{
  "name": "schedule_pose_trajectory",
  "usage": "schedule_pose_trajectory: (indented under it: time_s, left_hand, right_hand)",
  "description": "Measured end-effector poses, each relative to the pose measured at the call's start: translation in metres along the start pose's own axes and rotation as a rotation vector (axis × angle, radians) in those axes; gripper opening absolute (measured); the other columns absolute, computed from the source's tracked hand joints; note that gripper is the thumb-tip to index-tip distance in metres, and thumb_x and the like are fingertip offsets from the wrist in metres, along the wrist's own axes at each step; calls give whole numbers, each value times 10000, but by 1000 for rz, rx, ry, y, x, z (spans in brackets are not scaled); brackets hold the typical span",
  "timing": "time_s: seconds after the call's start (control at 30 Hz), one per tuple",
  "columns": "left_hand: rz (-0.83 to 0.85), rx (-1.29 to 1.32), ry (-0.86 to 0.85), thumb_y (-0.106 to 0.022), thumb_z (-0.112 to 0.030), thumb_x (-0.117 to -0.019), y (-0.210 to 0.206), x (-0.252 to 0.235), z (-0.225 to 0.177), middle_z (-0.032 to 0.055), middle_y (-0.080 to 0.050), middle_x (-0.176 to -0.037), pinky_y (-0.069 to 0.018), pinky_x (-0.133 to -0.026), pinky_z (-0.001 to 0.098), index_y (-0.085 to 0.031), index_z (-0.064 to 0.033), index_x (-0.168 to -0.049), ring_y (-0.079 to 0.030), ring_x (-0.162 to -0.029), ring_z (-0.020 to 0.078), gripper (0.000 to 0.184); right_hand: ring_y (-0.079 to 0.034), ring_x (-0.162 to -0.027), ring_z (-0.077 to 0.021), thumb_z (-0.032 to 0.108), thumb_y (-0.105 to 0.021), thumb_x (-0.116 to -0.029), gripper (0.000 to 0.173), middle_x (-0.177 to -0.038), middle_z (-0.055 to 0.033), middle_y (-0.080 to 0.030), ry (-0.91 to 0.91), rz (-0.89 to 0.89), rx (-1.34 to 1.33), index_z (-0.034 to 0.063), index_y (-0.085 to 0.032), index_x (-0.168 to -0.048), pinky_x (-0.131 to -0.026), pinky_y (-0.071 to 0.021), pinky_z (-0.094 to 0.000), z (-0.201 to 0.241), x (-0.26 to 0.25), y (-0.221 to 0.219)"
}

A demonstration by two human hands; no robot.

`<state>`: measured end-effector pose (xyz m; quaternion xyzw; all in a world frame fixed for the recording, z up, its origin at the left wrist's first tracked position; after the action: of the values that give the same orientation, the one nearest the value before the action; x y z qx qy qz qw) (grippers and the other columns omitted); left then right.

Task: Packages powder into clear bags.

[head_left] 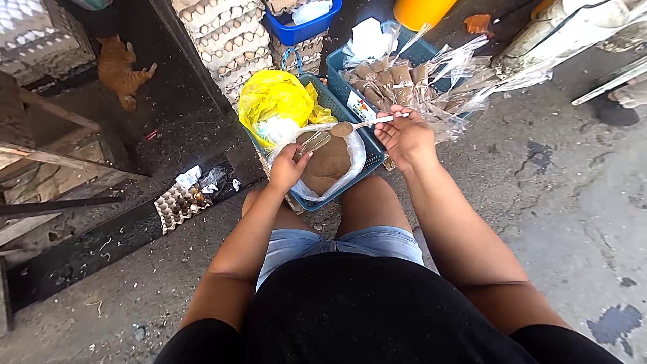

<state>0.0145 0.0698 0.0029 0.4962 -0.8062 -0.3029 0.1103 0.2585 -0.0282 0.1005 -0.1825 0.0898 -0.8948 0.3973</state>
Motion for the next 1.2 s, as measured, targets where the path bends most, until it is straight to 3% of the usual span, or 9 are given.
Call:
schedule_pose_trajectory:
  time_s: [0.33, 0.47, 0.53, 0.63, 0.77, 0.87, 0.97, 1.07, 1.2]
  left_hand:
    - [13, -31, -43, -703, -302, -978, -2, 1, -1, 202, -699, -1111, -535, -960, 522, -687, 25, -1144, -687, -1052, 328, 367]
    - [36, -25, -45, -765, -310, -929, -2, 2, -3, 197, -695, -1156, -527, -983, 530, -686, 14, -1172, -678, -1097, 325, 412]
    - [30, -19, -37, -799, -293, -901, -3, 2, -2, 205, -694, -1161, -531, -982, 542, -674, 20, -1197, -682, -1094, 336, 449]
    - [18, -10, 10, -761, -236, -930, -1, 2, 0, 228, -689, -1169, -530, -983, 550, -660, 41, -1203, -685, -1090, 354, 402]
    - [-47, 113, 58, -680, -138, -957, 3, 1, 2, 196, -704, -1060, -553, -888, 494, -666, 19, -1170, -694, -954, 294, 265]
    - [-61, 178, 69, -660, -131, -976, 1, -1, 4, 168, -689, -962, -550, -783, 437, -644, 12, -1182, -659, -803, 240, 252]
    - [-30, 182, 66, -678, -146, -974, 2, -1, 5, 166, -700, -969, -562, -807, 452, -648, 9, -1170, -681, -828, 242, 252]
    - [-17, 163, 60, -710, -210, -970, 3, 2, 3, 142, -700, -945, -557, -809, 446, -659, -7, -1131, -677, -825, 226, 264]
    - [6, 106, 49, -689, -283, -989, 3, 2, 2, 162, -694, -979, -548, -837, 490, -666, -8, -1135, -678, -875, 265, 312]
  right_hand:
    - [-684, -693, -105, 118, -333, -1123, 188, -934, -41, -679, -77, 47, 92, 76, -478, -1235, -673, -593, -254, -27, 2, -19]
    - [-682, -737, -98, 142, -321, -1127, 209, -960, -36, -675, -69, 168, 164, 68, -487, -1232, -718, -588, -261, -47, 16, -40]
    - [-683, -828, -93, 129, -309, -1118, 226, -1032, -36, -680, 50, 334, 217, 58, -495, -1225, -799, -577, -275, -51, 26, -51]
    - [-686, -940, -113, 110, -297, -1085, 262, -1126, -37, -668, 387, 498, 286, 38, -480, -1258, -874, -583, -325, -30, 37, -54]
    - [-692, -859, -89, 110, -295, -1106, 220, -1076, -15, -672, 560, 260, 277, 43, -437, -1258, -815, -598, -298, 2, 15, -34]
    - [-686, -909, -136, 80, -331, -1092, 334, -1168, -148, -642, 462, 195, 670, -69, -423, -1376, -841, -579, -315, -29, 0, -29]
    - [-704, -988, -255, 57, -371, -1084, 350, -1212, -211, -644, 256, 299, 899, -59, -438, -1407, -902, -582, -428, -86, -2, -28]
    - [-715, -959, -219, 50, -339, -1091, 361, -1248, -208, -627, 47, 261, 793, -58, -398, -1430, -887, -590, -387, -114, -1, -23]
    - [-707, -862, -153, 37, -323, -1090, 376, -1207, -176, -613, -49, 118, 521, -52, -335, -1456, -805, -604, -320, -96, -8, -13]
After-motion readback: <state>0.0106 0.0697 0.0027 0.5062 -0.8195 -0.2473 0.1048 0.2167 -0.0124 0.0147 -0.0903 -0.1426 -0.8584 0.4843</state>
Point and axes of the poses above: each hand's wrist, its own x-axis away from the middle knuckle, its own y-axis out of the back of the hand, z = x × y, the point moved 5 cm from there along -x, towards the middle knuckle
